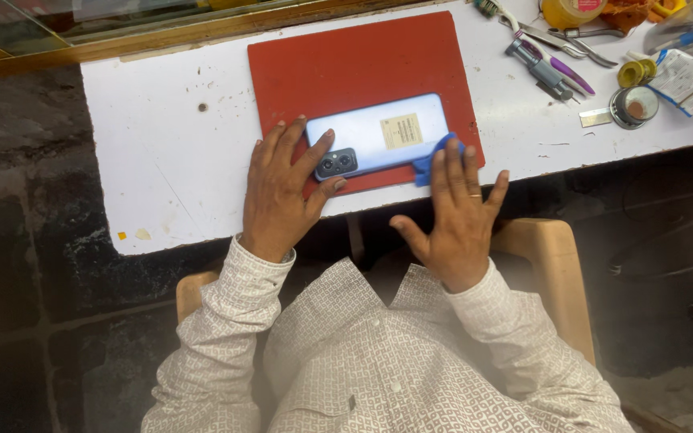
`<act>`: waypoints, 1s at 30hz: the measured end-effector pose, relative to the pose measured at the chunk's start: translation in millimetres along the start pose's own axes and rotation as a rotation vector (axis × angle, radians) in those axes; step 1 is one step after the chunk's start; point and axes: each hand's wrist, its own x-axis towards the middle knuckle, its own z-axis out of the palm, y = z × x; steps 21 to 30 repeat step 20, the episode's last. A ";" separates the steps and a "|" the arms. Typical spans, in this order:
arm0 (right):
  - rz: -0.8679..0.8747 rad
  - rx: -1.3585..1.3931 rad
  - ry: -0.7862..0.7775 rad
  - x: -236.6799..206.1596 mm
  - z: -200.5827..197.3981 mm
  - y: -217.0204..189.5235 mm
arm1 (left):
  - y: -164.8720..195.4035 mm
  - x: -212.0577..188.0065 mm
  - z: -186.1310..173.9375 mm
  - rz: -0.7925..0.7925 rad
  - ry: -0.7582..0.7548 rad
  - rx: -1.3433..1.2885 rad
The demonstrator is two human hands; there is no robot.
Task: The person squeezes adhesive from a tube onto the back cover of a disassembled smartphone, then presses the cover onto the phone body and aligns it. They press the assembled phone together, turn it over, and wipe the back cover and camera area with a blue cloth.
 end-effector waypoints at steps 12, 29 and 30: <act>0.113 0.319 0.010 29.2 -10.6 20.0 | 0.1 0.4 0.2 -0.006 -0.007 -0.005; 0.171 0.227 -0.035 85.1 3.9 19.6 | 4.7 2.0 -2.7 -0.033 -0.027 0.001; 0.171 0.227 -0.035 85.1 3.9 19.6 | 4.7 2.0 -2.7 -0.033 -0.027 0.001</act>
